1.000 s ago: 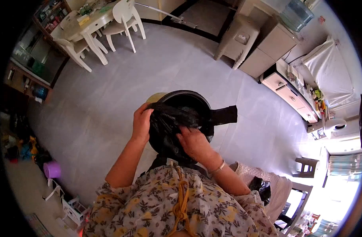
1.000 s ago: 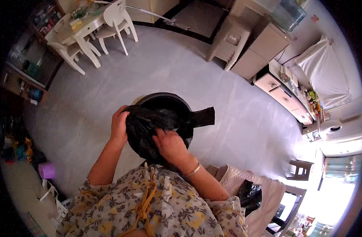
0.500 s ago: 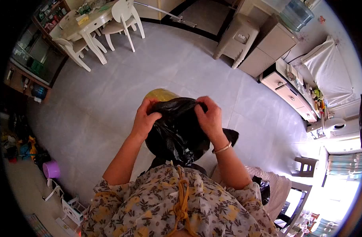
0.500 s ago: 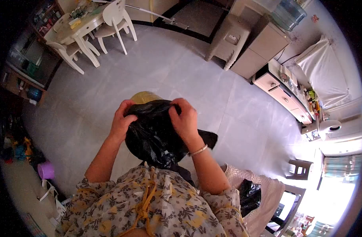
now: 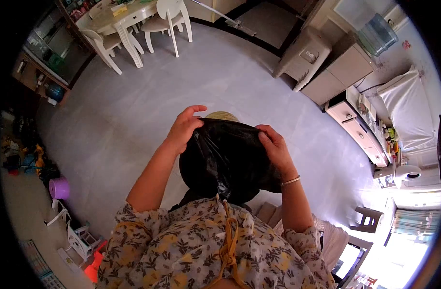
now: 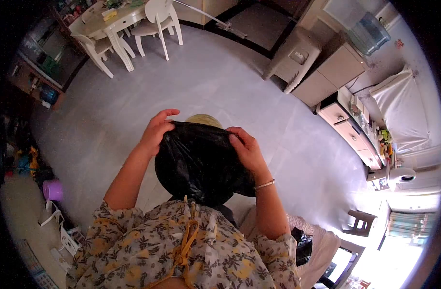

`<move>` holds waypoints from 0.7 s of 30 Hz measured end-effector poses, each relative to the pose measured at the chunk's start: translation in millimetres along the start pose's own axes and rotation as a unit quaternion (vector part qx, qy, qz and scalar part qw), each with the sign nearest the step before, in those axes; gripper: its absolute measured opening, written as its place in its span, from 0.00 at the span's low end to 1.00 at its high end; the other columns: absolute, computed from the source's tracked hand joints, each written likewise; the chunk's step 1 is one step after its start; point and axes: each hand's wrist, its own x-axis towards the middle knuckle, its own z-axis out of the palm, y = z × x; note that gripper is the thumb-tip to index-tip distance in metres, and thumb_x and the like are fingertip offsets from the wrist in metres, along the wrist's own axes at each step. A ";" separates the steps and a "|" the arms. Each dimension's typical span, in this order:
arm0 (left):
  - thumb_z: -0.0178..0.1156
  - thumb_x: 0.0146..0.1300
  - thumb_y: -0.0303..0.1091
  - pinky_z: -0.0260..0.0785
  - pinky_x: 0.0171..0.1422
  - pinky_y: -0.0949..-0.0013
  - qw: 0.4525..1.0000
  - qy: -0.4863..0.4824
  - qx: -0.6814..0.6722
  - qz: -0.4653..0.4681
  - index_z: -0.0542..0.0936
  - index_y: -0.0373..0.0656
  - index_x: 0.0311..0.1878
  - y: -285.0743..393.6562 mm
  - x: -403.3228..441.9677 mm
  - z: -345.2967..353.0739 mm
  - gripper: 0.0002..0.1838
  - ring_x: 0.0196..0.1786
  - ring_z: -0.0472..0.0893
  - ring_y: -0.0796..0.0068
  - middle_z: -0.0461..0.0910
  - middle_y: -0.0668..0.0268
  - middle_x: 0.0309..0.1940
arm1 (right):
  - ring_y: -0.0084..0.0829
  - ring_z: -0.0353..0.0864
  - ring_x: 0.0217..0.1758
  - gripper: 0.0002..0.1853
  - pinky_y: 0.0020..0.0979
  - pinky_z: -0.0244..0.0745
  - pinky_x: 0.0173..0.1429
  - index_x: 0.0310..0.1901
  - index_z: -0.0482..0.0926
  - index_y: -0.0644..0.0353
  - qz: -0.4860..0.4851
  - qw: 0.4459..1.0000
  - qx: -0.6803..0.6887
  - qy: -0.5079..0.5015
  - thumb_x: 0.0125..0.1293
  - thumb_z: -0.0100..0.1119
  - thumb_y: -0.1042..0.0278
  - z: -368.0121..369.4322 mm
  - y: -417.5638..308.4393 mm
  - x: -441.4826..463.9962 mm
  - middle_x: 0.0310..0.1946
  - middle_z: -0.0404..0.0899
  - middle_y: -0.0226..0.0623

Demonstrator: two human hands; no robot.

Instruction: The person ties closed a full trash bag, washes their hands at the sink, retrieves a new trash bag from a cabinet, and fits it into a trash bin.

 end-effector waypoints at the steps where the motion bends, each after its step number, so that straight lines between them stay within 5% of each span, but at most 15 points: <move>1: 0.50 0.55 0.23 0.68 0.52 0.71 1.000 0.000 -0.001 0.001 0.70 0.41 0.59 2.6 1.2 0.4 0.25 0.46 0.75 0.72 0.77 0.58 0.44 | 0.22 0.74 0.41 0.12 0.23 0.70 0.49 0.51 0.73 0.63 0.024 0.999 -0.034 -0.027 0.68 0.48 0.73 -1.7 -3.0 -1.3 0.38 0.77 0.32; 5: 0.51 0.55 0.23 0.71 0.47 0.72 0.998 -0.052 -0.032 -0.035 0.71 0.38 0.59 15.5 5.3 7.7 0.25 0.40 0.77 0.72 0.78 0.60 0.37 | 0.22 0.74 0.39 0.09 0.25 0.71 0.47 0.46 0.76 0.61 0.124 0.991 -0.043 -0.004 0.68 0.49 0.71 0.6 5.9 4.3 0.33 0.78 0.32; 7: 0.52 0.55 0.23 0.71 0.45 0.72 0.998 -0.048 -0.028 -0.040 0.71 0.37 0.59 16.5 9.9 7.2 0.24 0.38 0.77 0.72 0.78 0.60 0.35 | 0.22 0.74 0.39 0.09 0.27 0.71 0.48 0.44 0.77 0.63 0.215 0.961 0.176 0.016 0.68 0.51 0.68 -0.6 4.8 7.5 0.34 0.79 0.33; 11: 0.53 0.54 0.23 0.73 0.46 0.70 0.992 -0.005 -0.089 -0.084 0.72 0.36 0.58 7.4 24.6 -3.5 0.25 0.38 0.78 0.71 0.78 0.61 0.36 | 0.22 0.74 0.35 0.10 0.27 0.72 0.45 0.44 0.76 0.63 0.075 0.988 0.129 0.042 0.65 0.57 0.68 2.8 -16.9 0.6 0.32 0.79 0.31; 13: 0.52 0.52 0.22 0.74 0.46 0.69 0.990 0.010 -0.093 -0.103 0.72 0.36 0.58 -2.0 33.9 -9.8 0.26 0.39 0.79 0.71 0.78 0.60 0.37 | 0.21 0.74 0.34 0.12 0.25 0.72 0.42 0.44 0.77 0.65 0.016 0.995 -0.095 -0.002 0.61 0.62 0.69 4.9 -16.0 -4.0 0.30 0.79 0.29; 19: 0.60 0.56 0.30 0.69 0.57 0.67 0.999 -0.022 -0.007 -0.036 0.70 0.37 0.61 15.0 28.7 -9.8 0.27 0.50 0.77 0.68 0.77 0.61 0.44 | 0.20 0.74 0.34 0.13 0.24 0.71 0.42 0.43 0.77 0.67 0.078 0.991 0.003 0.106 0.60 0.64 0.69 -5.5 -19.0 -3.6 0.30 0.79 0.28; 21: 0.65 0.54 0.36 0.65 0.62 0.65 0.978 0.146 0.113 0.094 0.68 0.40 0.63 19.7 10.7 -5.5 0.33 0.58 0.73 0.65 0.73 0.58 0.55 | 0.20 0.74 0.34 0.13 0.24 0.71 0.41 0.43 0.77 0.67 0.084 0.986 0.033 0.139 0.60 0.64 0.69 -12.5 -8.7 -5.5 0.30 0.79 0.29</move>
